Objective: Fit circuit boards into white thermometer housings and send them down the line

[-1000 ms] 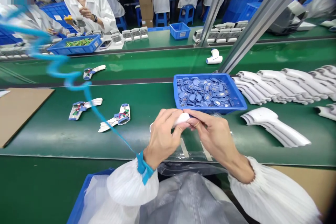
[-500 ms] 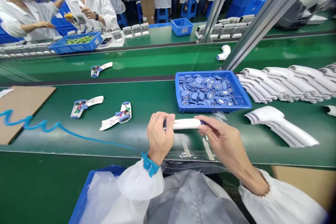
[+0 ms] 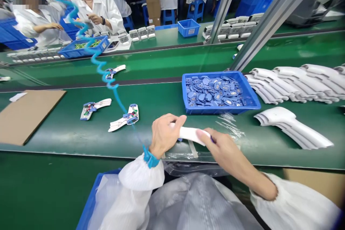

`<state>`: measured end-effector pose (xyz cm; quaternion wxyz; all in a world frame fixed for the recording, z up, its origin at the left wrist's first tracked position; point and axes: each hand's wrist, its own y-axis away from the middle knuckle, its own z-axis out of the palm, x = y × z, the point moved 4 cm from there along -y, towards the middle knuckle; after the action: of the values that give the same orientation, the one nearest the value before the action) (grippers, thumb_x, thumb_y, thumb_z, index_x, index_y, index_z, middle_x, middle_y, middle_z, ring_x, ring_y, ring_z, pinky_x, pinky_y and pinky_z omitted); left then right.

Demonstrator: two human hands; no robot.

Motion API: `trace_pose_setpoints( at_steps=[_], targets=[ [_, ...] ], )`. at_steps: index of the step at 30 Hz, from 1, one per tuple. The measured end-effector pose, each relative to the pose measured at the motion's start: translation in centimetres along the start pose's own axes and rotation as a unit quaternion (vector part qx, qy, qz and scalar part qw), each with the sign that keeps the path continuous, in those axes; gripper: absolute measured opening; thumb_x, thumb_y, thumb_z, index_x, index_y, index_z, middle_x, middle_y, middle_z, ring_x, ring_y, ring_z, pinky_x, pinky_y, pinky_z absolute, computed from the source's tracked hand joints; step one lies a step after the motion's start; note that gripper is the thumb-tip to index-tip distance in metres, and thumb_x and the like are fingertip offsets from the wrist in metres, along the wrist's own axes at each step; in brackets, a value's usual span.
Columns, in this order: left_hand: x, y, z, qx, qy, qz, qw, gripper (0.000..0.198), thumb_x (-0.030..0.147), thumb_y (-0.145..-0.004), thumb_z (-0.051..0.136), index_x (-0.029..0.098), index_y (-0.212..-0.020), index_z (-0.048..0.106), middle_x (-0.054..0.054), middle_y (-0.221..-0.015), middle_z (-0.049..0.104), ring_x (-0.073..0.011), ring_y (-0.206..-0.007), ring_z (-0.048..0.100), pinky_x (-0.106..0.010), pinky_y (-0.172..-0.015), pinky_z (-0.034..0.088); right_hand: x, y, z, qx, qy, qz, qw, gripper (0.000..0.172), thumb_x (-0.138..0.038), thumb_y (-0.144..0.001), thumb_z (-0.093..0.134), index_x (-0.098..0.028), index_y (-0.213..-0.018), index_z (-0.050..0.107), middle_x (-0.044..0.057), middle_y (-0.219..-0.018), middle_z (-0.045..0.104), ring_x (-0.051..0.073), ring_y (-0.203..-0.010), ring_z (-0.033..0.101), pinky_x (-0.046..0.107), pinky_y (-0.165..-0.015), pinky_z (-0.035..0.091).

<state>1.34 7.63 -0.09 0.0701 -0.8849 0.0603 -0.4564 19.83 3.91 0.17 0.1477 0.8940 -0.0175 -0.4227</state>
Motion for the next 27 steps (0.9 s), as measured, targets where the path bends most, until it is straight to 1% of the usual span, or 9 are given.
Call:
trace_pose_setpoints(
  at_steps=[2,5,7,9,12,16,19,23,27],
  targets=[
    [-0.5,1.2,-0.5,0.050,0.096,0.013,0.994,0.036,0.048,-0.097,0.053,0.019,-0.082,0.068,-0.007,-0.094,0.072,-0.0199,-0.091,0.065,-0.033,-0.082,0.048,1.1,0.1,1.1,-0.082,-0.163,0.135,0.974,0.055,-0.068,-0.095,0.032,-0.024,-0.067,0.050,-0.009,-0.047,0.025,0.010,-0.041,0.022,0.026,-0.041,0.019],
    [-2.3,2.4,-0.4,0.183,0.217,-0.071,0.956,0.054,0.052,-0.101,0.042,0.020,-0.058,0.050,-0.004,-0.063,0.061,-0.0171,-0.065,0.062,-0.032,-0.069,0.051,1.3,1.2,3.2,-0.212,-0.230,0.226,0.923,0.058,-0.068,-0.095,0.025,-0.023,-0.073,0.054,-0.011,-0.047,0.021,0.010,-0.039,0.017,0.024,-0.040,0.017],
    [-3.1,2.4,0.1,0.235,0.218,-0.134,0.938,0.061,0.056,-0.101,0.040,0.022,-0.050,0.042,0.000,-0.048,0.048,-0.0141,-0.049,0.053,-0.031,-0.059,0.048,0.7,1.5,3.7,-0.199,-0.124,0.143,0.961,0.057,-0.068,-0.096,0.030,-0.021,-0.081,0.059,-0.005,-0.048,0.041,0.012,-0.042,0.036,0.025,-0.044,0.027],
    [-3.2,1.7,0.3,0.244,0.179,-0.152,0.941,0.062,0.058,-0.099,0.043,0.022,-0.049,0.046,0.000,-0.048,0.050,-0.0133,-0.049,0.052,-0.030,-0.058,0.046,-0.6,1.5,3.9,-0.113,0.045,-0.003,0.993,0.049,-0.062,-0.098,0.038,-0.020,-0.097,0.064,0.002,-0.063,0.062,0.016,-0.053,0.055,0.026,-0.051,0.033],
    [-3.0,0.1,0.3,0.242,0.110,-0.160,0.951,0.061,0.057,-0.098,0.045,0.022,-0.048,0.047,0.000,-0.048,0.051,-0.0130,-0.050,0.051,-0.029,-0.059,0.045,-2.2,1.9,5.1,-0.025,0.269,-0.156,0.950,0.037,-0.047,-0.102,0.039,-0.019,-0.105,0.064,0.008,-0.071,0.069,0.021,-0.055,0.064,0.029,-0.049,0.028],
    [-2.9,-1.2,0.5,0.225,0.006,-0.168,0.960,0.058,0.047,-0.099,0.042,0.022,-0.047,0.046,-0.001,-0.046,0.050,-0.0134,-0.051,0.050,-0.028,-0.059,0.043,-3.1,1.8,6.3,-0.006,0.363,-0.176,0.915,0.037,-0.035,-0.104,0.037,-0.015,-0.090,0.064,0.012,-0.061,0.067,0.025,-0.047,0.065,0.031,-0.044,0.024],
    [-2.9,-1.0,0.4,0.160,-0.019,-0.119,0.980,0.058,0.045,-0.101,0.035,0.021,-0.050,0.049,-0.002,-0.051,0.054,-0.0137,-0.055,0.053,-0.027,-0.062,0.042,-3.3,1.6,5.3,-0.007,0.277,-0.167,0.946,0.034,-0.037,-0.103,0.042,-0.016,-0.096,0.067,0.011,-0.065,0.070,0.024,-0.052,0.067,0.030,-0.047,0.032],
    [-4.3,-0.6,-2.2,0.041,-0.076,-0.045,0.995,0.042,0.049,-0.089,0.056,0.020,-0.059,0.060,-0.001,-0.061,0.062,-0.0138,-0.062,0.055,-0.026,-0.065,0.041,-1.5,1.2,1.8,-0.022,0.018,-0.097,0.995,0.040,-0.052,-0.101,0.043,-0.023,-0.108,0.071,0.001,-0.060,0.068,0.017,-0.046,0.059,0.027,-0.047,0.042],
    [-6.6,-6.7,-8.8,0.112,-0.148,-0.109,0.977,0.049,0.047,-0.088,0.058,0.020,-0.048,0.049,-0.001,-0.050,0.050,-0.0148,-0.056,0.048,-0.028,-0.060,0.034,1.2,1.0,-2.1,0.064,-0.074,-0.068,0.993,0.047,-0.060,-0.091,0.055,-0.025,-0.118,0.068,0.003,-0.072,0.074,0.013,-0.038,0.046,0.027,-0.036,0.041]
  ],
)
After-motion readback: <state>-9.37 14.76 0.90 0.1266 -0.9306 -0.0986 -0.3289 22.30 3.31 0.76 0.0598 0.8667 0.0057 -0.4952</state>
